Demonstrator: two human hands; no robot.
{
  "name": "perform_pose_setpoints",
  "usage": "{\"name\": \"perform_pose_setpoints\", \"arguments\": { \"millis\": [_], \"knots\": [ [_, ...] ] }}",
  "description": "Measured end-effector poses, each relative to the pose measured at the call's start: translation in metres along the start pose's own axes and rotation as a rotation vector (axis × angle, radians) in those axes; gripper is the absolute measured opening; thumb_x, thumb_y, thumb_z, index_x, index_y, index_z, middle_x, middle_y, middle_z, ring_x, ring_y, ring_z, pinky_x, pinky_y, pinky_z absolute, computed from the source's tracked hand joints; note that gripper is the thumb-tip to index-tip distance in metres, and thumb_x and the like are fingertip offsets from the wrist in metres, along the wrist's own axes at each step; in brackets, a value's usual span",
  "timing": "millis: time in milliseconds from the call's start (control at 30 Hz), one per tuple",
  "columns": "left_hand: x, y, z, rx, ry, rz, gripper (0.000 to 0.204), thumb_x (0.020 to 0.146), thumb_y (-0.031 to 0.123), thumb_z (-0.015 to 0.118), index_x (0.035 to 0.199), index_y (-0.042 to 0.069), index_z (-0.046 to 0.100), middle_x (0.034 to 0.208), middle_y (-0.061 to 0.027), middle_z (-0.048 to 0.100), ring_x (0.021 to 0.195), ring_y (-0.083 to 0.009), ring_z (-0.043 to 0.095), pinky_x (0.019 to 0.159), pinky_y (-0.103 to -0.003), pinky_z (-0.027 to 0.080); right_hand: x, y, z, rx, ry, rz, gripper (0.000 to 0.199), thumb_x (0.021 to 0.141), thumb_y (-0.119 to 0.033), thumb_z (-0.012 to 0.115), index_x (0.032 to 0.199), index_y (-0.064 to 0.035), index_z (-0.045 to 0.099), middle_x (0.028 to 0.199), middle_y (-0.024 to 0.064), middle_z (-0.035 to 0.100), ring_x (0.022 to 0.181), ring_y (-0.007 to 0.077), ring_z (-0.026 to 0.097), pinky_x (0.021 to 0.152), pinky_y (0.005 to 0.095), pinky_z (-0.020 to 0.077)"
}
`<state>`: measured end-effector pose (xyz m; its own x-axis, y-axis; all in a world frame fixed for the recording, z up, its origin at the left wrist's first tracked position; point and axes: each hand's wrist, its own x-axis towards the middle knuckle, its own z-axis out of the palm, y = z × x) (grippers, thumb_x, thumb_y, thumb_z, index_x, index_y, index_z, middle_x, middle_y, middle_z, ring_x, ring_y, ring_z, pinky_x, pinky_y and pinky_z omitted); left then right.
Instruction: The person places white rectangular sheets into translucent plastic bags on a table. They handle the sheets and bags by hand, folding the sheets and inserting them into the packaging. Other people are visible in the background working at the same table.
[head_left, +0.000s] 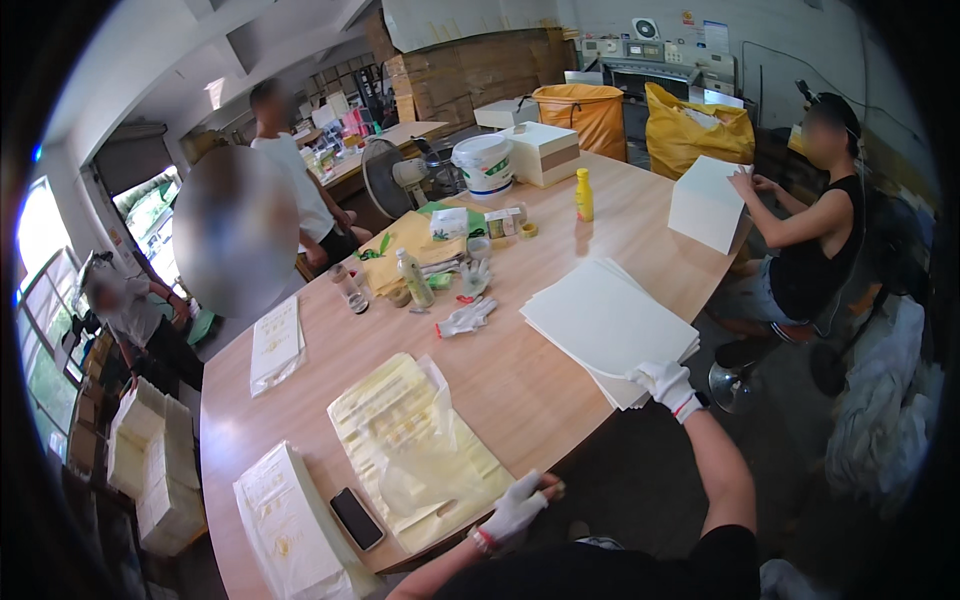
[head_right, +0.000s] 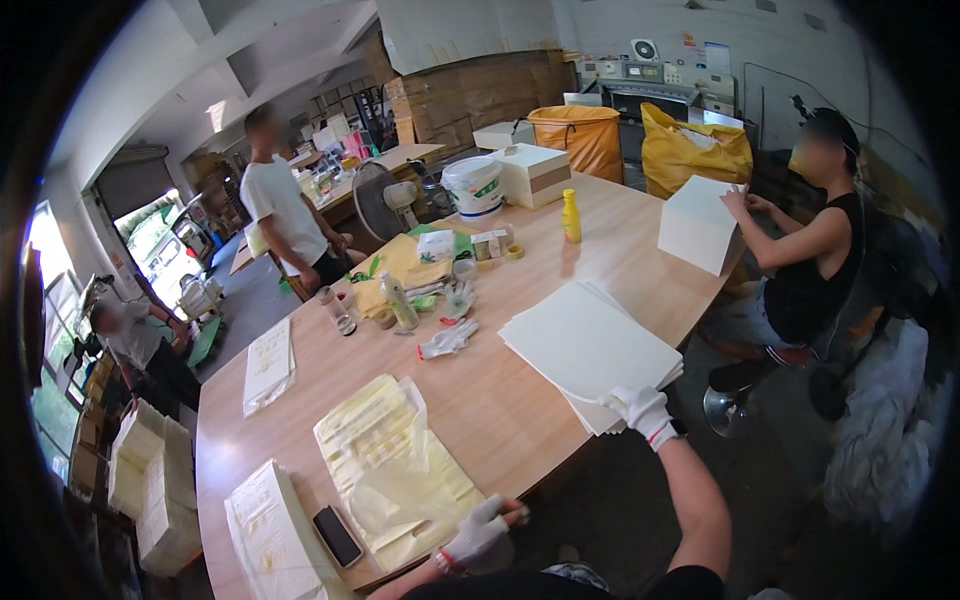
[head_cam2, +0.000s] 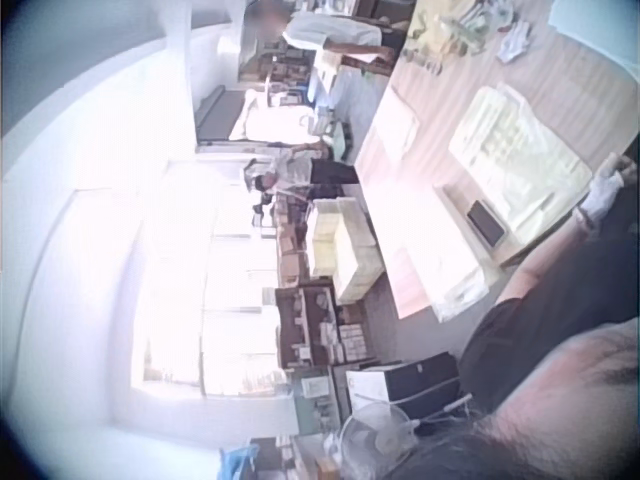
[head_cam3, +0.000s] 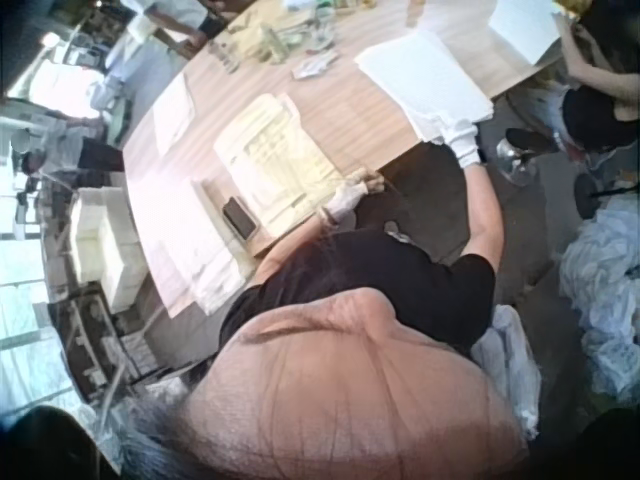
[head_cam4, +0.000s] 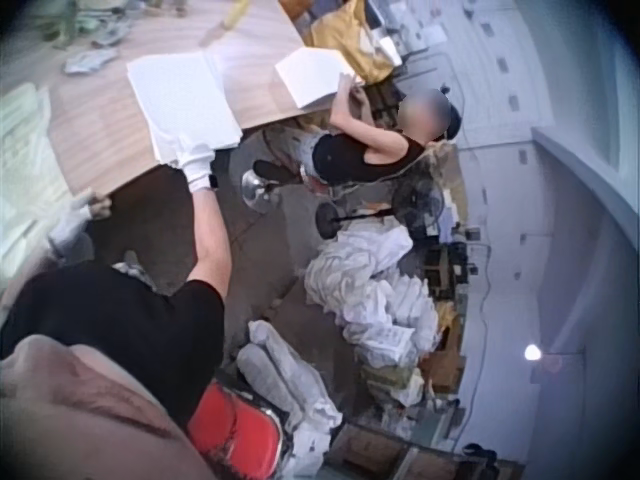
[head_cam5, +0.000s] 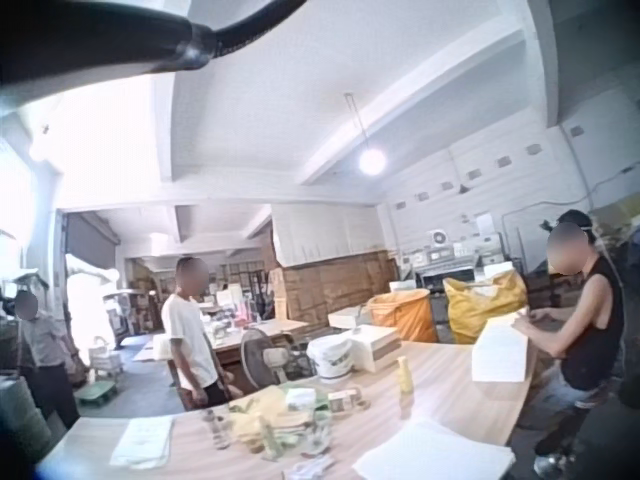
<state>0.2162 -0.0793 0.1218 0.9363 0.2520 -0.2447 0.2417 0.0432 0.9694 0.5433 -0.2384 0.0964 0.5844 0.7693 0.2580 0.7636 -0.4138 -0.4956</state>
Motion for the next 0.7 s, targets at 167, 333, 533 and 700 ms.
{"name": "perform_pose_setpoints", "arguments": {
  "millis": [167, 333, 533, 700],
  "knots": [
    [0.066, -0.025, 0.006, -0.995, -0.204, -0.306, 0.053, 0.088, 0.038, 0.049, 0.128, 0.005, 0.037, 0.125, -0.0148, 0.045, 0.111, -0.0224, 0.045, 0.093, -0.038, 0.039, -0.053, -0.142, -0.008, -0.117, -0.235, -0.480, 0.024, 0.081, -0.037, 0.057, 0.084, -0.0139, 0.063, 0.077, 0.0109, 0.061, 0.069, 0.0306, 0.059, 0.061, 0.0418, 0.0473],
    [0.014, -0.006, -0.032, -0.094, -0.124, -0.252, 0.051, 0.079, 0.021, 0.053, 0.124, 0.000, 0.040, 0.124, -0.0152, 0.046, 0.115, -0.0261, 0.043, 0.098, -0.041, 0.033, -0.105, -0.098, 0.019, 1.020, -0.334, 0.119, 0.053, 0.087, -0.050, 0.044, 0.109, -0.0030, 0.056, 0.105, 0.0159, 0.059, 0.085, 0.0271, 0.060, 0.076, 0.0370, 0.0500],
    [-0.034, -0.022, 0.021, 1.251, 0.281, 0.425, 0.063, 0.071, 0.023, 0.059, 0.121, -0.006, 0.035, 0.129, -0.0278, 0.034, 0.120, -0.0405, 0.035, 0.098, -0.046, 0.031, -0.123, -0.201, 0.139, 1.258, 0.251, 0.476, 0.042, 0.088, -0.027, 0.050, 0.114, 0.0048, 0.045, 0.102, 0.0122, 0.056, 0.091, 0.0195, 0.054, 0.081, 0.0305, 0.0452],
    [-0.082, 0.034, -0.063, 1.070, 0.538, 0.305, 0.063, 0.066, 0.028, 0.068, 0.116, -0.002, 0.045, 0.127, -0.0258, 0.035, 0.119, -0.0423, 0.033, 0.097, -0.048, 0.031, -0.108, -0.230, 0.112, 1.062, 0.201, 0.218, 0.038, 0.080, -0.011, 0.061, 0.111, 0.0057, 0.047, 0.099, 0.0115, 0.059, 0.086, 0.0174, 0.057, 0.075, 0.0297, 0.0478]
  ]
}}
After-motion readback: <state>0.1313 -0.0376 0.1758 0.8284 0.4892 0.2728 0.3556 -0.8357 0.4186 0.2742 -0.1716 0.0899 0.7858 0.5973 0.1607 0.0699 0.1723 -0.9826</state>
